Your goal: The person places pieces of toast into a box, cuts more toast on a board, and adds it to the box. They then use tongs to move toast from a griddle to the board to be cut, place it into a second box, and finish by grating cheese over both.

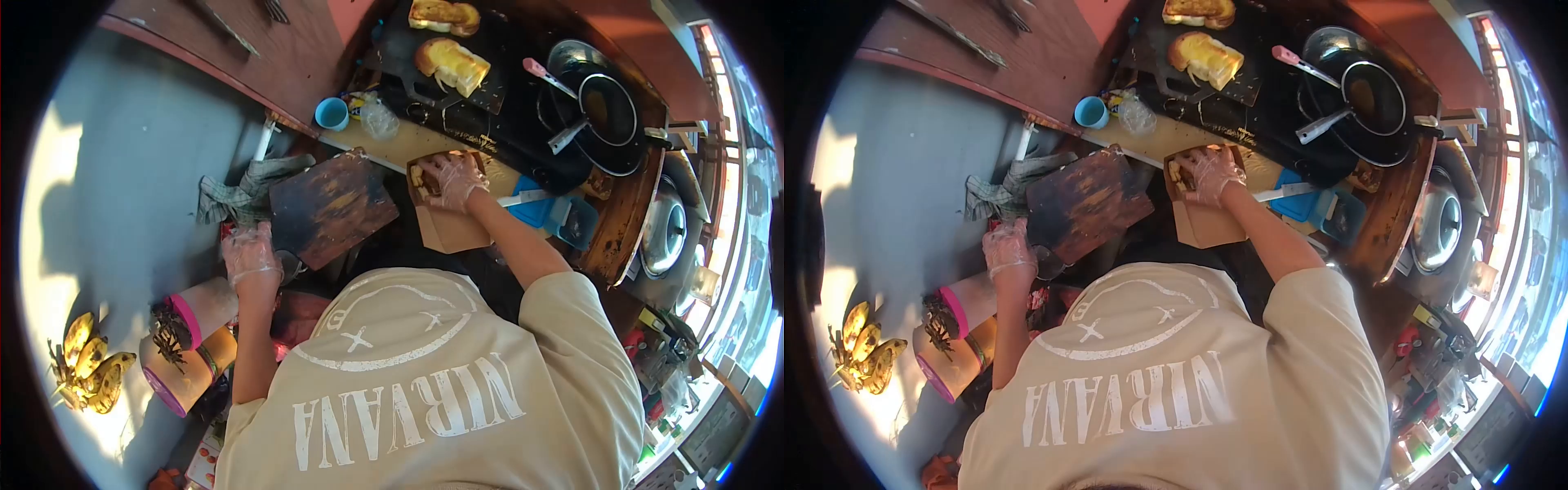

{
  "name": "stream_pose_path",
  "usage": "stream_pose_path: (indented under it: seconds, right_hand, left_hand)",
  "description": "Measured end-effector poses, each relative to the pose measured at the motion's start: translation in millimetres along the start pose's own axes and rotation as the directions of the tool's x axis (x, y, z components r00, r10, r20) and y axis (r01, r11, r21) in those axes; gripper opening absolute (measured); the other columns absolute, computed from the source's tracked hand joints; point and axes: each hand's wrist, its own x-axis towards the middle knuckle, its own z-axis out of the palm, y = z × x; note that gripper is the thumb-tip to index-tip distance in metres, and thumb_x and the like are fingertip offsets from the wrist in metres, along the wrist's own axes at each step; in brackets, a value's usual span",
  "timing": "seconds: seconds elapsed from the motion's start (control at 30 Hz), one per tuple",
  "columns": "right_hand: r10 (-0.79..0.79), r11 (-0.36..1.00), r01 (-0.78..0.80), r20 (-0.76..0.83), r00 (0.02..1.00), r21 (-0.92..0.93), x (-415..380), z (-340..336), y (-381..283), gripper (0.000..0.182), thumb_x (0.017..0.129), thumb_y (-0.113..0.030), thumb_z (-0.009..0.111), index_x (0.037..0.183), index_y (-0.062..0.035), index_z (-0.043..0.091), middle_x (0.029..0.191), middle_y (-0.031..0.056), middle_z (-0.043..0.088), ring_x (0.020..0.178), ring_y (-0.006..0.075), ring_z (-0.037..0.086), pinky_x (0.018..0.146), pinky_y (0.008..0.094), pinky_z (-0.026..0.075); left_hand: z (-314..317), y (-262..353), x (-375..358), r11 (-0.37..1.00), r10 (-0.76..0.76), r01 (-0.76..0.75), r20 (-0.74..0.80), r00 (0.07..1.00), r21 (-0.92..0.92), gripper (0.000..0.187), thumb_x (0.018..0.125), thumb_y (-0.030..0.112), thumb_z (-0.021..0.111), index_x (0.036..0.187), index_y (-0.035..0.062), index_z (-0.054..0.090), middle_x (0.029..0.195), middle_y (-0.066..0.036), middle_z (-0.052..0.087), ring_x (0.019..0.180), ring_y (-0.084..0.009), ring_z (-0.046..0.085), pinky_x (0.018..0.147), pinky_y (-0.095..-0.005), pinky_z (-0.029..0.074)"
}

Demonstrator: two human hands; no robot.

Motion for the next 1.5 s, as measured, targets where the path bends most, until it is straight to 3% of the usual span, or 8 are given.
stream_pose_path:
  seconds: [0.1,0.2,0.4,0.9,1.23,1.3,1.37,1.5]
  right_hand:
    - [0.052,0.995,-0.042,-0.116,0.992,0.087,-31,-3,12,0.075,0.085,-0.046,0.059,0.149,-0.0164,0.033,0.148,0.0134,0.041,0.138,0.0351,0.036,0.113,0.0528,0.025]
    - [0.614,0.779,-0.512,-0.275,0.74,0.362,-51,21,24,0.053,0.087,-0.025,0.056,0.137,-0.0086,0.049,0.14,0.0142,0.05,0.13,0.0332,0.047,0.107,0.0453,0.037]
    - [0.325,0.945,-0.321,0.262,0.909,-0.06,-27,89,61,0.029,0.089,-0.018,0.052,0.108,-0.0066,0.071,0.114,0.0146,0.068,0.106,0.0305,0.065,0.087,0.0413,0.054]
    - [0.267,0.923,-0.19,0.2,0.943,-0.336,-120,83,95,0.029,0.089,-0.015,0.047,0.111,-0.0078,0.064,0.117,0.0122,0.065,0.103,0.0263,0.064,0.089,0.0385,0.049]
    - [0.515,0.857,-0.477,0.305,0.801,-0.195,-145,124,75,0.032,0.091,-0.018,0.048,0.114,-0.0086,0.068,0.122,0.0118,0.065,0.119,0.0256,0.058,0.101,0.0363,0.041]
    - [0.528,0.846,-0.512,0.356,0.771,-0.147,-147,131,80,0.029,0.091,-0.021,0.05,0.108,-0.011,0.071,0.122,0.0095,0.065,0.118,0.0248,0.058,0.1,0.0364,0.042]
    - [0.514,0.855,-0.447,0.316,0.797,-0.264,-150,159,90,0.027,0.09,-0.021,0.052,0.105,-0.0125,0.072,0.121,0.0066,0.066,0.116,0.0221,0.059,0.096,0.0347,0.044]
    - [0.528,0.842,-0.466,0.236,0.816,-0.272,-165,148,93,0.026,0.089,-0.02,0.054,0.107,-0.0148,0.072,0.117,0.0026,0.067,0.116,0.0189,0.058,0.091,0.0323,0.046]
  left_hand:
    - [-20,6,2,0.999,-0.043,0.044,0.085,0.995,-0.008,0.047,0.069,0.014,0.076,0.114,0.0073,0.066,0.102,-0.015,0.069,0.103,-0.0308,0.061,0.093,-0.0414,0.042]
    - [-16,7,1,1.0,-0.006,0.006,0.026,1.0,0.019,0.046,0.069,0.014,0.076,0.114,0.0074,0.066,0.099,-0.014,0.069,0.102,-0.0297,0.062,0.091,-0.0411,0.042]
    - [6,27,17,0.997,0.028,-0.033,0.083,0.996,0.066,0.036,0.07,0.01,0.069,0.105,0.0095,0.065,0.093,-0.011,0.069,0.099,-0.0263,0.063,0.087,-0.0393,0.042]
    - [169,117,162,0.746,0.52,-0.579,-0.255,0.815,-0.328,0.048,0.066,0.008,0.072,0.113,0.0088,0.064,0.108,-0.011,0.066,0.112,-0.0287,0.056,0.099,-0.0432,0.039]
    - [167,170,220,0.668,0.486,-0.661,-0.472,0.735,-0.341,0.035,0.069,0.008,0.071,0.104,0.0071,0.067,0.105,-0.014,0.068,0.107,-0.0336,0.06,0.092,-0.0476,0.046]
    - [109,168,208,0.706,0.587,-0.631,-0.235,0.775,-0.321,0.009,0.077,0.009,0.06,0.082,0.0044,0.066,0.088,-0.021,0.068,0.082,-0.0373,0.067,0.072,-0.0482,0.053]
    - [-22,160,175,0.796,0.578,-0.566,-0.005,0.816,-0.214,0.018,0.083,0.016,0.061,0.096,0.007,0.068,0.101,-0.016,0.068,0.097,-0.0345,0.064,0.081,-0.0461,0.051]
    - [-229,74,130,0.836,0.482,-0.531,-0.648,0.59,0.138,0.015,0.082,0.019,0.057,0.075,0.0076,0.063,0.099,-0.009,0.067,0.104,-0.0305,0.059,0.095,-0.0486,0.044]
